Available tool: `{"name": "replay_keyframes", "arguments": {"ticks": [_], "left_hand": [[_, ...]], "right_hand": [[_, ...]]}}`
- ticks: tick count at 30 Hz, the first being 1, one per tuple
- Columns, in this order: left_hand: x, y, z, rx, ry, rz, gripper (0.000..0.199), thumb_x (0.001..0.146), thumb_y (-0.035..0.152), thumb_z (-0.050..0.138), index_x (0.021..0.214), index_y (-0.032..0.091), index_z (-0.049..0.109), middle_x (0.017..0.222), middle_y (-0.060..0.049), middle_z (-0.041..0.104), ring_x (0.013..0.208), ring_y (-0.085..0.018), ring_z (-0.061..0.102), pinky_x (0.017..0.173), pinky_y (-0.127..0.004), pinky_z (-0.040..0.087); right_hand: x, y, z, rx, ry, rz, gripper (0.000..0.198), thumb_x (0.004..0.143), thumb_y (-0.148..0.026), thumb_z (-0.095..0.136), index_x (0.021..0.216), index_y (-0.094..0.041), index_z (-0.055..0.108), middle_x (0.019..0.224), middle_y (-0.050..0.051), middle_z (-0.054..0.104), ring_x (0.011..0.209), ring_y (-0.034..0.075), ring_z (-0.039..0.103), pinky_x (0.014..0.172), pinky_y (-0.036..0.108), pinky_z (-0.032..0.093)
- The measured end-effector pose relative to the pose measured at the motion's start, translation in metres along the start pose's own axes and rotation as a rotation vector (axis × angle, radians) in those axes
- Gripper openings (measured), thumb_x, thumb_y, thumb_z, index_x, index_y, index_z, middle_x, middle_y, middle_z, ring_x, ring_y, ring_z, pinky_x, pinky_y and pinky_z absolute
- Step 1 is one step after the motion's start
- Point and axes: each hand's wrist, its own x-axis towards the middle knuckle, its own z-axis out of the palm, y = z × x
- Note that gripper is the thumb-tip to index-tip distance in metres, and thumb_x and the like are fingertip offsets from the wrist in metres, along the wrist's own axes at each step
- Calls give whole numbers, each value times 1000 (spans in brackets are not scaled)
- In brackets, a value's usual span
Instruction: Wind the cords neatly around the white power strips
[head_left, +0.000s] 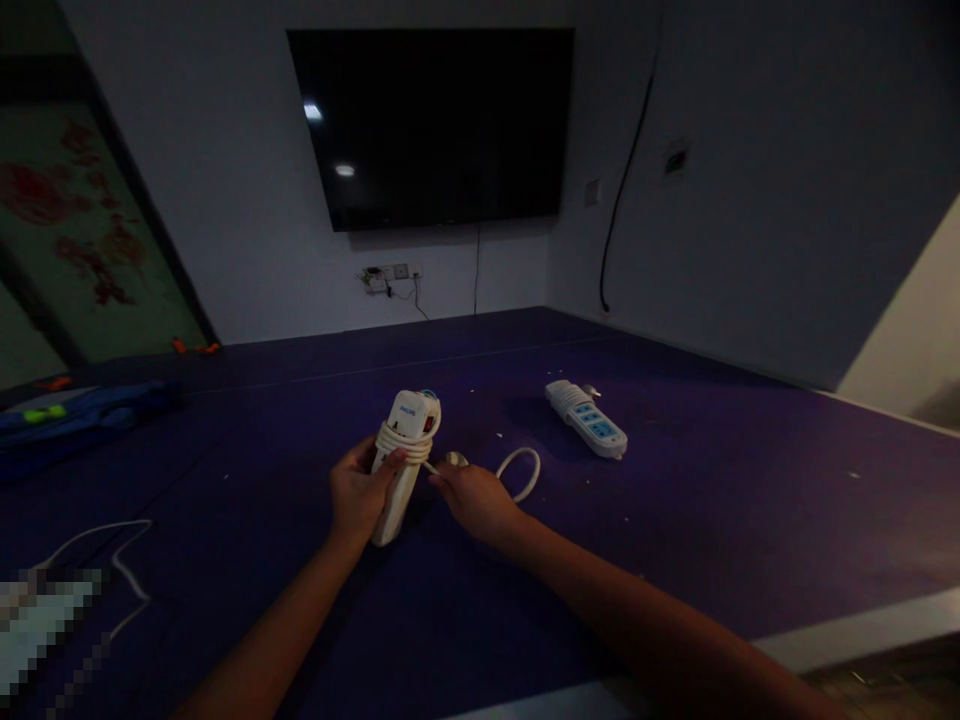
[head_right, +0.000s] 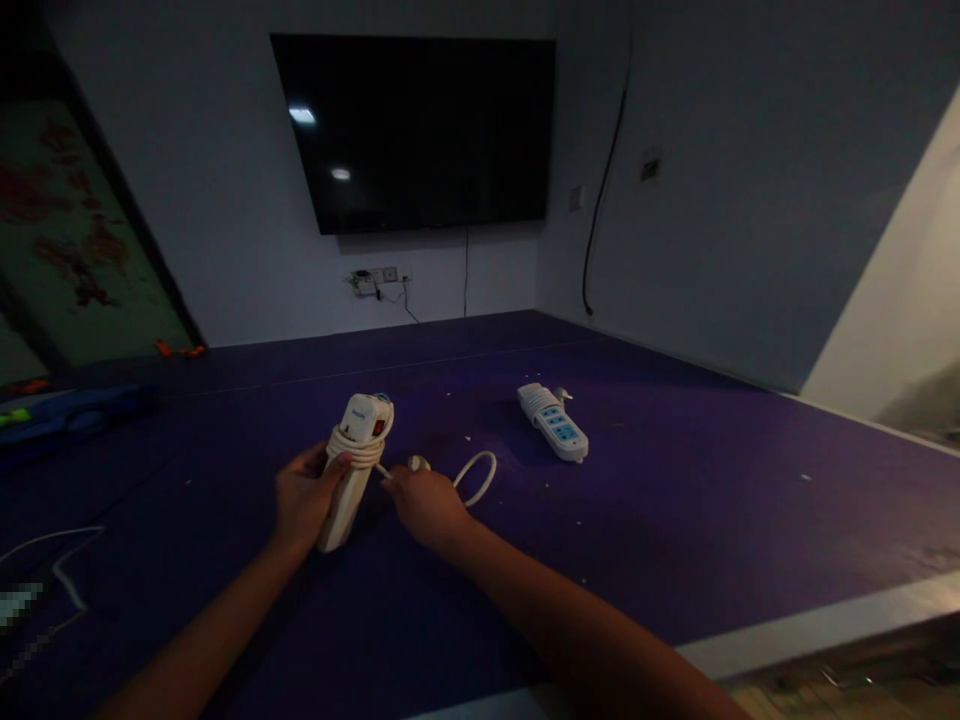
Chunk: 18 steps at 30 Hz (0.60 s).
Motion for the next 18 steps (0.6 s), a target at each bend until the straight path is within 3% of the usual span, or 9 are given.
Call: {"name": "replay_keyframes", "arguments": {"ticks": [11,18], "left_hand": [[4,-4,-7,429,27,144,59,59,56,69,98,13,64,93,-11,70,79,-23,66,68,-32,51],[11,-10,-13,622,77,186,56,65,60,63,97,13,64,86,-12,70,73,-23,66,65,-32,49]], "right_hand": [[-5,-1,-5,-30,-9,37,27,90,-24,36,103,-16,58,95,12,67,85,23,65,67,27,43],[-9,-2,-1,-16,-80,-46,25,83,-17,43,103,-15,59,98,13,67,90,22,64,72,27,43]]}}
